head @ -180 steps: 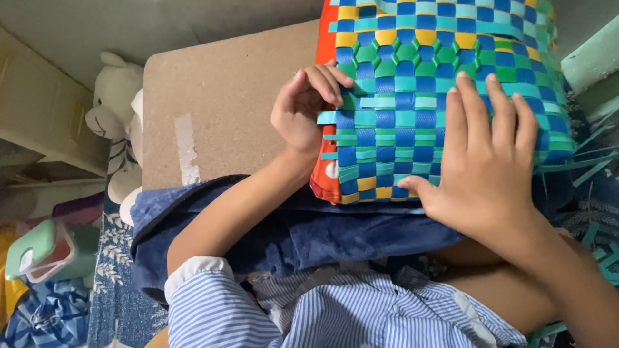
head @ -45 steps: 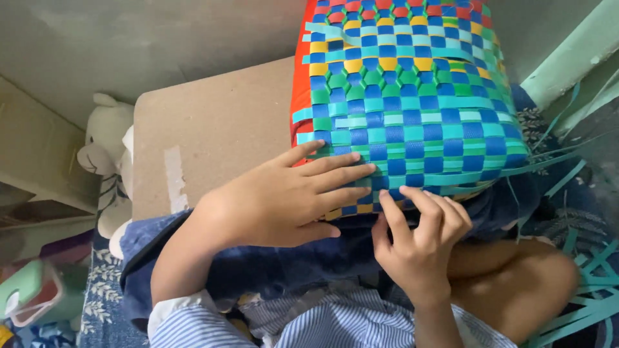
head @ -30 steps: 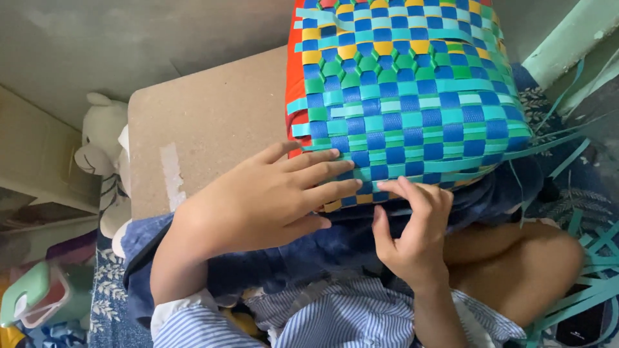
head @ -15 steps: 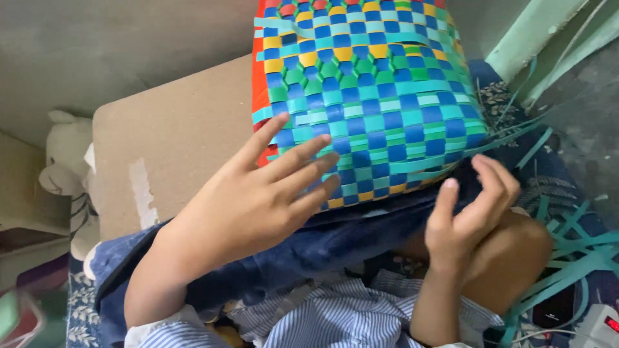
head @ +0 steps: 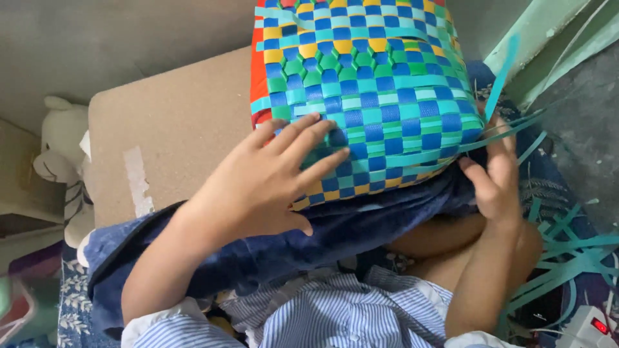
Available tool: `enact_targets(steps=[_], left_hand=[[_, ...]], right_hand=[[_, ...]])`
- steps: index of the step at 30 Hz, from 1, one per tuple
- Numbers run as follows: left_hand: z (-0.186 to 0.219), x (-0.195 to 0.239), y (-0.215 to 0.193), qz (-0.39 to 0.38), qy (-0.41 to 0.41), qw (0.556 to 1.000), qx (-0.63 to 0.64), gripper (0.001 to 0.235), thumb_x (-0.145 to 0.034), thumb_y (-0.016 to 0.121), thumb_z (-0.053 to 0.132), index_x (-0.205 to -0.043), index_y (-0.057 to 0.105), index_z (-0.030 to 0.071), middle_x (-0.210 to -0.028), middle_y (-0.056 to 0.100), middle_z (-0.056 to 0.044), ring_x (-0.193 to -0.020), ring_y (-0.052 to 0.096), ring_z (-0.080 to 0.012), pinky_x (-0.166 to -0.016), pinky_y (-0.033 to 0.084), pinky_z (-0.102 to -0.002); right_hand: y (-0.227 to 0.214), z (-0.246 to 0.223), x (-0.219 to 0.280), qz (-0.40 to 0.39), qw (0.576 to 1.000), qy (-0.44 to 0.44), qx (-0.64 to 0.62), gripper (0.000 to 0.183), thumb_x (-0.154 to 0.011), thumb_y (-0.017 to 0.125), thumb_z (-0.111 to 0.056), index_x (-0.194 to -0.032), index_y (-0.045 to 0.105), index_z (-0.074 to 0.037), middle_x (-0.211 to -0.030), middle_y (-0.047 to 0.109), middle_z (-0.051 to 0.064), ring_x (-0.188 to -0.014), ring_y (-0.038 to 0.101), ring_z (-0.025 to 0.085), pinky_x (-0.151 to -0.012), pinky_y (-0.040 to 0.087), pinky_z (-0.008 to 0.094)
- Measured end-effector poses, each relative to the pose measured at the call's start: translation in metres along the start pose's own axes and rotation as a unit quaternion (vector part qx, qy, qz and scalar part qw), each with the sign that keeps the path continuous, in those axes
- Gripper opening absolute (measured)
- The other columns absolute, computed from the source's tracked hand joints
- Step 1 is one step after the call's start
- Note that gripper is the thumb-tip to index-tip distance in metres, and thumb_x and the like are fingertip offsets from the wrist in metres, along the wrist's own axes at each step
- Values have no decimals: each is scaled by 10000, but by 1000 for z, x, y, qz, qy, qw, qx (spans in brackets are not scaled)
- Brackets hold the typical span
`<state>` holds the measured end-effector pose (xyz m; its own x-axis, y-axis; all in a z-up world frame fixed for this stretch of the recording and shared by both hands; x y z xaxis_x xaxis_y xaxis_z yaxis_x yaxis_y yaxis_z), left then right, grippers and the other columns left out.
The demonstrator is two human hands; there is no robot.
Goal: Weaving a colorful plastic basket by tucking loose plastic strips into the existing weave
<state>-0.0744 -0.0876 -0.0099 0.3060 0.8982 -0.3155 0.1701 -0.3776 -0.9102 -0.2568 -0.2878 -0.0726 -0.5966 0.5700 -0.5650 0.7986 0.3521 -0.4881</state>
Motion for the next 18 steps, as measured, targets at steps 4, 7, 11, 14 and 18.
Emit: enact_targets(steps=[4, 7, 11, 14, 18], left_hand=[[13, 0, 17, 1, -4, 994, -109, 1337, -415, 869, 693, -1580, 431, 203, -1554, 443, -237, -1448, 420, -432, -1103, 428, -525], [4, 5, 10, 7, -13, 996, -85, 761, -852, 679, 255, -1571, 432, 209, -1575, 448, -201, -1483, 412, -357, -1119, 420, -446], [-16, 14, -8, -1, 15, 993, -118, 1073, -615, 836, 405, -1586, 400, 269, -1620, 444, -20, -1462, 462, -188, -1140, 394, -409], [-28, 18, -16, 9, 19, 997, -80, 1072, -595, 825, 322, -1580, 403, 315, -1617, 475, 25, -1460, 483, -164, -1213, 372, -406], [-51, 26, -14, 5, 5, 997, -75, 1194, -497, 876, 443, -1587, 414, 293, -1585, 520, 53, -1428, 512, -148, -1154, 433, -376]], right_hand=[[-7, -15, -1, 53, 998, -34, 24, 664, -855, 527, 65, -1507, 401, 56, -1562, 384, 239, -1433, 404, 407, -1231, 300, 488], [-6, 15, 4, 81, 996, -24, -31, 724, -798, 442, 61, -1507, 300, 17, -1599, 265, 221, -1430, 314, 376, -1233, 267, 482], [8, 48, 24, -15, 997, -13, -72, 864, -946, 383, 150, -1662, -6, -138, -1773, 35, 147, -1626, 135, 358, -1346, 78, 457], [-13, 83, 46, 103, 982, -44, 153, 1022, -1058, 738, -194, -1690, -66, -188, -1781, -71, 88, -1701, -10, 360, -1416, -33, 490], [-13, 76, 54, 175, 980, -49, 81, 1074, -1115, 755, -20, -1681, -100, -342, -1795, -107, -34, -1747, -68, 268, -1507, -19, 520]])
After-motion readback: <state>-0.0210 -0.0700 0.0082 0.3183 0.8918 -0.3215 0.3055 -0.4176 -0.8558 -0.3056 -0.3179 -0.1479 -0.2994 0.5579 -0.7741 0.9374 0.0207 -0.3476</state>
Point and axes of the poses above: each hand's wrist, its own x-axis away from the middle knuckle, its own y-axis out of the palm, z = x × y, the point moved 10 cm from there along -x, towards the middle knuckle
